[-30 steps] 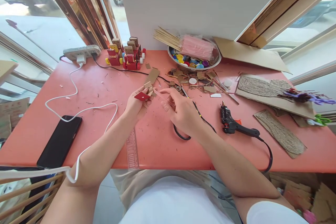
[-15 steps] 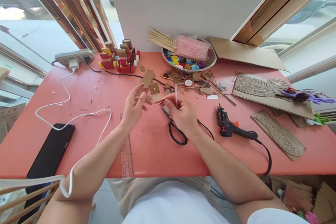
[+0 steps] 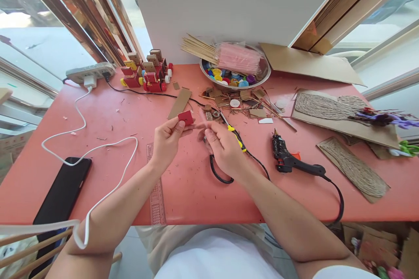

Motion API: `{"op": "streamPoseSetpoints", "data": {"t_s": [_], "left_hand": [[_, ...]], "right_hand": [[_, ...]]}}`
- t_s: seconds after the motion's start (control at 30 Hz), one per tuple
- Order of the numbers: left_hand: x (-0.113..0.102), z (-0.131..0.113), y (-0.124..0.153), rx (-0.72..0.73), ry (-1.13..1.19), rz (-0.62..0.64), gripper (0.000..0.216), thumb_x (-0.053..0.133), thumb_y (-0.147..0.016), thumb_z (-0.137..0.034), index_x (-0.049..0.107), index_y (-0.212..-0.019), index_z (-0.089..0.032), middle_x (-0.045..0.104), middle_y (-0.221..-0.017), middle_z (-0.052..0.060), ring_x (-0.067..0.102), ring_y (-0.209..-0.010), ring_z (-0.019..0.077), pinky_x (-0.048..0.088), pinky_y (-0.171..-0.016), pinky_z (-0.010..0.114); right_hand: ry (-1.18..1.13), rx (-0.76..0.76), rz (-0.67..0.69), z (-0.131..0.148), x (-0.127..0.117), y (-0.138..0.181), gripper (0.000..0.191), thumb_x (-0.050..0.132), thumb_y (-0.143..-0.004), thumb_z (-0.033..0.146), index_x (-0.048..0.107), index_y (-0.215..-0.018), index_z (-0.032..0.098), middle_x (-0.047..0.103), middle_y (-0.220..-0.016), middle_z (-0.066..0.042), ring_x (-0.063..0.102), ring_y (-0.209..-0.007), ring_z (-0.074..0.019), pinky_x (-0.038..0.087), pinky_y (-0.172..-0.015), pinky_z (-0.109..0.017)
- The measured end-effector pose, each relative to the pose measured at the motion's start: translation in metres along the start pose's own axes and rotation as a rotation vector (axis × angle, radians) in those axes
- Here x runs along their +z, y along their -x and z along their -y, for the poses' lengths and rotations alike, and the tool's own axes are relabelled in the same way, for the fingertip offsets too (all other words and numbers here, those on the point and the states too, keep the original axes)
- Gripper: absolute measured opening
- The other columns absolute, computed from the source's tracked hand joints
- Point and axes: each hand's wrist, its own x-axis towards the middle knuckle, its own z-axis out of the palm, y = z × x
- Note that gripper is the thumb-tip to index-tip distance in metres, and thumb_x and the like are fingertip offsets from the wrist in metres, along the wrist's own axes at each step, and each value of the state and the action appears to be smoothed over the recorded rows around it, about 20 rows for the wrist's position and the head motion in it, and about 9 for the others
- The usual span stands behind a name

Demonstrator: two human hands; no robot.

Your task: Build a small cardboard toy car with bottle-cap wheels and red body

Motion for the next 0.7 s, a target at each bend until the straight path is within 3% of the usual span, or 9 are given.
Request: {"op": "streamPoseSetpoints", "data": {"t_s": [0.1, 0.23, 0.5, 0.6, 0.7], "left_hand": [[-0.0026, -0.0016, -0.0021, 0.038, -0.004, -0.053, 0.066, 0.082, -0.074, -0.080, 0.085, -0.101, -0.019, 0.086, -0.097, 0.011, 0.084, -0.089, 0.0281, 0.072, -0.085, 0.045], [-0.0025, -0.0034, 0.0000, 0.096, -0.054, -0.056, 0.064, 0.080, -0.078, -0.078, 0.086, -0.105, -0.020, 0.086, -0.102, 0.010, 0.084, -0.093, 0.0279, 0.072, -0.087, 0.044], [-0.0029, 0.0032, 0.0047, 0.216, -0.250, -0.069, 0.057, 0.070, -0.092, -0.073, 0.086, -0.112, -0.022, 0.087, -0.099, 0.008, 0.084, -0.086, 0.0223, 0.069, -0.082, 0.033], [-0.0050, 0.0031, 0.0053, 0.270, -0.341, -0.048, 0.048, 0.067, -0.098, -0.064, 0.086, -0.116, -0.023, 0.088, -0.101, 0.007, 0.084, -0.084, 0.0205, 0.068, -0.079, 0.030], [-0.0066, 0.0009, 0.0057, 0.351, -0.396, -0.005, 0.036, 0.066, -0.103, -0.051, 0.085, -0.118, -0.025, 0.087, -0.107, 0.007, 0.085, -0.092, 0.0206, 0.068, -0.081, 0.028]], "right_hand": [[0.040, 0.073, 0.120, 0.0069, 0.0021, 0.0037, 0.033, 0.041, -0.105, 0.026, 0.072, -0.111, 0.017, 0.067, -0.069, 0.001, 0.055, -0.055, -0.0127, 0.044, -0.059, -0.024], [0.043, 0.080, 0.144, 0.0096, 0.0038, 0.0038, 0.029, 0.046, -0.104, 0.024, 0.074, -0.100, 0.018, 0.056, -0.056, 0.005, 0.055, -0.051, -0.0128, 0.044, -0.062, -0.024], [0.144, -0.009, 0.096, 0.0043, 0.0028, 0.0011, 0.031, 0.048, -0.103, 0.022, 0.078, -0.095, 0.018, 0.059, -0.063, 0.002, 0.056, -0.059, -0.0150, 0.044, -0.069, -0.027], [0.178, -0.040, 0.078, 0.0035, 0.0020, 0.0016, 0.030, 0.049, -0.103, 0.023, 0.077, -0.093, 0.018, 0.064, -0.070, -0.001, 0.056, -0.061, -0.0150, 0.045, -0.071, -0.028], [0.172, -0.029, 0.078, 0.0032, 0.0004, 0.0021, 0.031, 0.048, -0.105, 0.026, 0.075, -0.093, 0.019, 0.058, -0.065, 0.002, 0.055, -0.061, -0.0154, 0.043, -0.071, -0.028]]}}
